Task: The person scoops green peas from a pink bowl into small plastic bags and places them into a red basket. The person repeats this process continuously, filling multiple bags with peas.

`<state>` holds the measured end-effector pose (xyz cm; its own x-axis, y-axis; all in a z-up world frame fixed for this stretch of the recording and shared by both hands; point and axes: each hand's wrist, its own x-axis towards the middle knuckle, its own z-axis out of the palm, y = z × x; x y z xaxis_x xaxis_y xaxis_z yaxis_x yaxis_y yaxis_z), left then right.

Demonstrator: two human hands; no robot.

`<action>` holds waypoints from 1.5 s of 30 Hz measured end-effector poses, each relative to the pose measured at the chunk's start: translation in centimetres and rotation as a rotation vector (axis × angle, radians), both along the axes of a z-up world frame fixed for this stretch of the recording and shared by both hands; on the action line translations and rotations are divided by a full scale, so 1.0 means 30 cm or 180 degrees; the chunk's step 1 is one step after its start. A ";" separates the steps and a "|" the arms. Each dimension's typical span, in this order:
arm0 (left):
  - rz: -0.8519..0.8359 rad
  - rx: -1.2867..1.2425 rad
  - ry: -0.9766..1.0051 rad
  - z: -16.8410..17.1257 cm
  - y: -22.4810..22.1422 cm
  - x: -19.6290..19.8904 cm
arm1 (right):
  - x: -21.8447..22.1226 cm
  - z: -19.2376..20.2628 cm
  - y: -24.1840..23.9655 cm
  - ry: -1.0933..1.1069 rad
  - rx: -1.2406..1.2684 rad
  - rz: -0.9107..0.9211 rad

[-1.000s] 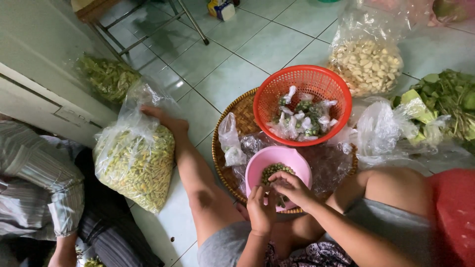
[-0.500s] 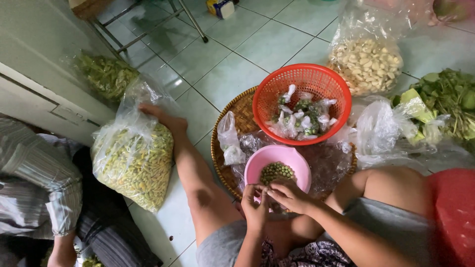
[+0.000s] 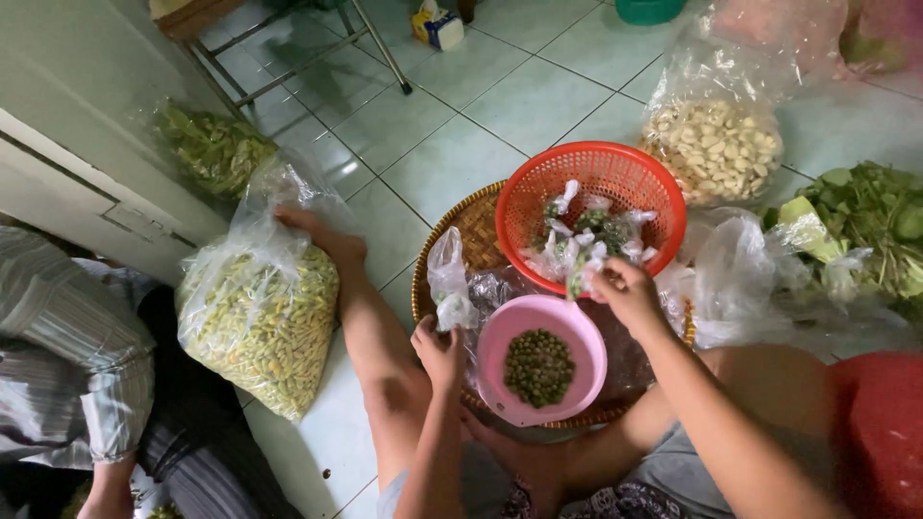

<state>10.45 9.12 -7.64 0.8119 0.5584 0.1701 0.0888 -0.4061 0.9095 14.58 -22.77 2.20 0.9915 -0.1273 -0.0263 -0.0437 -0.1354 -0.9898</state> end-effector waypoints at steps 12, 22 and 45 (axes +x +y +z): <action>-0.0026 -0.0589 0.0772 -0.063 0.053 0.077 | -0.048 -0.070 0.034 -0.0002 0.0145 0.0158; -0.1392 0.0319 -0.1337 0.454 -0.161 -0.292 | -0.350 0.125 0.289 -0.1020 0.0061 0.1715; -0.4477 -0.2129 0.1510 0.128 -0.174 -0.465 | -0.099 -0.008 -0.148 0.0259 -0.0312 0.1129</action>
<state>-3.50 3.88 -3.79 0.6226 -0.7604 -0.1847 0.3178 0.0300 0.9477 11.60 -27.21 1.97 0.9696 0.2179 -0.1115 -0.0550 -0.2503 -0.9666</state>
